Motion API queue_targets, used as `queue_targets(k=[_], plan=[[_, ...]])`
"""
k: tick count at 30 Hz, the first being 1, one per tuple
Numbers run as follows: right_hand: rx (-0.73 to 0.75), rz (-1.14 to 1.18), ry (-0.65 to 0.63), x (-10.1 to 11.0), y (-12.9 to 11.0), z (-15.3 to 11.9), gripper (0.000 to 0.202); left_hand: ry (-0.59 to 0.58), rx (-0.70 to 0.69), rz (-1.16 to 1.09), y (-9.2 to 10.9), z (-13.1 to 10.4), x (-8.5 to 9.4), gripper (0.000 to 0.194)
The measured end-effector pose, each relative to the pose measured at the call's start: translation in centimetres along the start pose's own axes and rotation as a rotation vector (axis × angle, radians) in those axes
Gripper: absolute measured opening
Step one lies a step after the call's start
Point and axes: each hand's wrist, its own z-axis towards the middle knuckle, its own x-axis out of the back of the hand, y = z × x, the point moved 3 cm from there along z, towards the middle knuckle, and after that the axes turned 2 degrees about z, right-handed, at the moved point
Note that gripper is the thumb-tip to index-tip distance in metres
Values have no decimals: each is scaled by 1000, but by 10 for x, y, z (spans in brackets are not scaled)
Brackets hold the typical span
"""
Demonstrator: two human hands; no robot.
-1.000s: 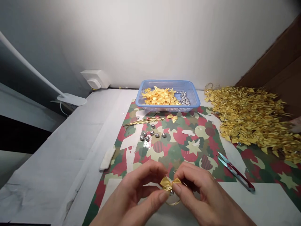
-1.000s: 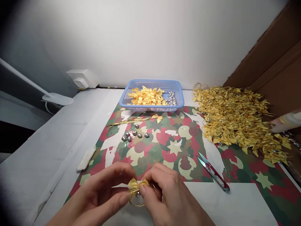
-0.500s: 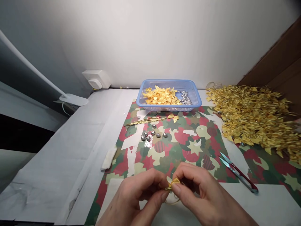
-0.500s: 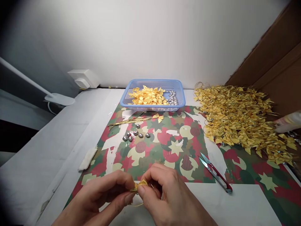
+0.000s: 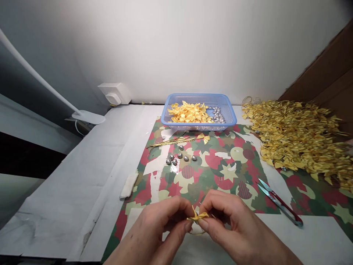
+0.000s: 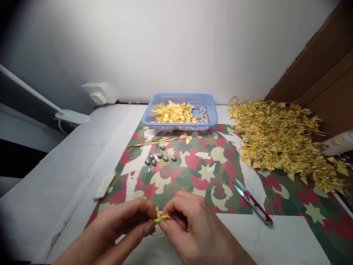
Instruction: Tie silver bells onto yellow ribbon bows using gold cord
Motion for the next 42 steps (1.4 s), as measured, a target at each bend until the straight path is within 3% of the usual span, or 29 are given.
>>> queue_targets(k=[6,14,21,29,42], plan=[[-33,97,-7,0,1,1,15,-101,19,56,-4,1,2,16],[-41,120,-15,2,-1,1,17,-227,97,-256,-3,4,3,17],[-33,89,-17,2,-1,0,16,-232,93,-411,4,6,3,13],[-78,201,-16,1,-1,2,14,-240,90,-396,-1,2,0,9],[-87,207,-23,2,3,3,14,-123,102,-273,-1,2,-4,19]])
